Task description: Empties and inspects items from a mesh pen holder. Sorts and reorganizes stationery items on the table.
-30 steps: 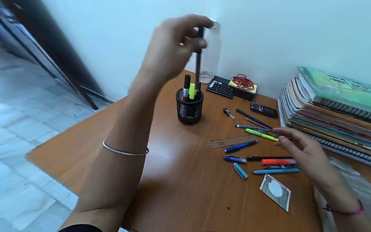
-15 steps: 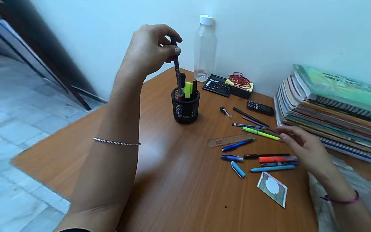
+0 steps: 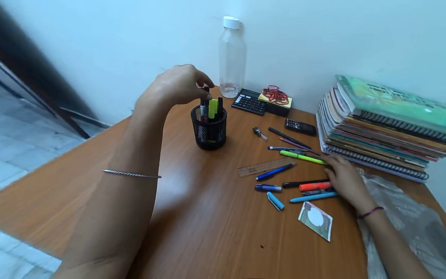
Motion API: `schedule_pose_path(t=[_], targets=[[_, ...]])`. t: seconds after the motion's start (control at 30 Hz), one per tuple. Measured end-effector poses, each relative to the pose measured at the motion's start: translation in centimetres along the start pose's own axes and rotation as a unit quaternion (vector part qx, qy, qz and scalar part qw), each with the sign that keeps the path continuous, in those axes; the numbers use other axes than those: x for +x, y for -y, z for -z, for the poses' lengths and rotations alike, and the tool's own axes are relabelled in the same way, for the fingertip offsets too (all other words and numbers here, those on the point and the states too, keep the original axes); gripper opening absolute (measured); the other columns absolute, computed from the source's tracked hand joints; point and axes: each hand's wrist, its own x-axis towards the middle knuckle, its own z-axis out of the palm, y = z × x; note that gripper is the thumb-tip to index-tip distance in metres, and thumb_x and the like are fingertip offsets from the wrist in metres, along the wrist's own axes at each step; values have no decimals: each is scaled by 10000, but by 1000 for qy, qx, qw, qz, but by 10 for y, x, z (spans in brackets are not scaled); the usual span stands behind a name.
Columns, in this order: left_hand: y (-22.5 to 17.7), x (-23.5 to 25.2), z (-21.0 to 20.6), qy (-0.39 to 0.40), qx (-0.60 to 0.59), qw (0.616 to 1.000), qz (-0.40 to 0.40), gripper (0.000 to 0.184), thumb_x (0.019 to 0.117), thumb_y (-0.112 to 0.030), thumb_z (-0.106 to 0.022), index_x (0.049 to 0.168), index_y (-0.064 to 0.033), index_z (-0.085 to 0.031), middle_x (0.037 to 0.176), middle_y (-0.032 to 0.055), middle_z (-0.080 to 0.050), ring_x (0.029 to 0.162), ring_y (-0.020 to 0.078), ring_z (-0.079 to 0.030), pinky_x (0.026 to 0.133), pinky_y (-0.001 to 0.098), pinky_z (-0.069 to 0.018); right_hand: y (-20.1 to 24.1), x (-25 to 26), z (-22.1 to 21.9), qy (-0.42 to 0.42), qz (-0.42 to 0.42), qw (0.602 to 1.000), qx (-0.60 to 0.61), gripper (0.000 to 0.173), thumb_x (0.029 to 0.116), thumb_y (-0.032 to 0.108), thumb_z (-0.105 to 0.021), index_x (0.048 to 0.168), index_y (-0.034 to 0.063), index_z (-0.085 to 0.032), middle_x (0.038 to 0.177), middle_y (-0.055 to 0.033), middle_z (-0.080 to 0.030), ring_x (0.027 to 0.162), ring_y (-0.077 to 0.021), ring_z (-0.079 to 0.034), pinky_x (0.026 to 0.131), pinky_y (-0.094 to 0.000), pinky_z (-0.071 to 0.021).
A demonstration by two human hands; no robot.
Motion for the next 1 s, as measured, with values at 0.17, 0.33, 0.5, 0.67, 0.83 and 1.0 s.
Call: schedule_pose_path(t=[0.17, 0.33, 0.5, 0.67, 0.83, 1.0], targets=[[-11, -4, -2, -32, -8, 999, -31, 374, 973, -146, -702, 1330, -51, -645, 1391, 277, -529, 1167, 474, -584, 954, 666, -441, 6, -1, 2, 23, 5, 1000, -2, 205, 963, 2, -660, 1155, -24, -724, 1180, -241, -683, 1144, -460, -620, 987, -639, -447], [-27, -8, -6, -8, -14, 997, -79, 376, 969, -149, -704, 1331, -65, -645, 1398, 250, -540, 1231, 455, -555, 973, 678, -419, 16, -5, 11, -26, 28, 999, 11, 188, 953, -67, -619, 1117, -56, -710, 1108, -260, -678, 1005, -460, -668, 866, -634, -513], [-46, -20, -3, 36, -163, 970, -176, 371, 992, -94, -639, 1360, -66, -601, 1326, 124, -630, 1038, 192, -675, 879, 357, -555, 59, -16, 39, -56, 0, 979, 196, 173, 996, -3, -601, 1149, -20, -679, 1107, -168, -672, 904, -262, -652, 783, -461, -533], [-63, -28, -8, 155, -260, 921, -244, 282, 960, 13, -632, 1238, -26, -647, 1165, 62, -710, 971, 80, -689, 837, 232, -568, 89, -32, 33, -60, 40, 954, 290, 161, 966, 40, -635, 1113, 39, -701, 1073, -87, -681, 899, -146, -666, 780, -340, -561], [-63, -26, -12, 196, -232, 916, -261, 245, 964, 40, -617, 1185, -35, -691, 1089, 34, -725, 903, 54, -687, 798, 213, -567, 88, -33, 27, -101, 58, 954, 276, 157, 953, 58, -638, 1093, 38, -707, 1062, -76, -674, 908, -142, -667, 792, -340, -564], [-68, -27, -16, 165, -219, 924, -264, 183, 937, 9, -674, 1110, -37, -710, 980, 21, -731, 829, 40, -677, 756, 205, -557, 90, -34, 21, -121, 72, 954, 265, 160, 925, 63, -664, 1077, 44, -709, 1040, -69, -677, 894, -138, -669, 797, -337, -570]])
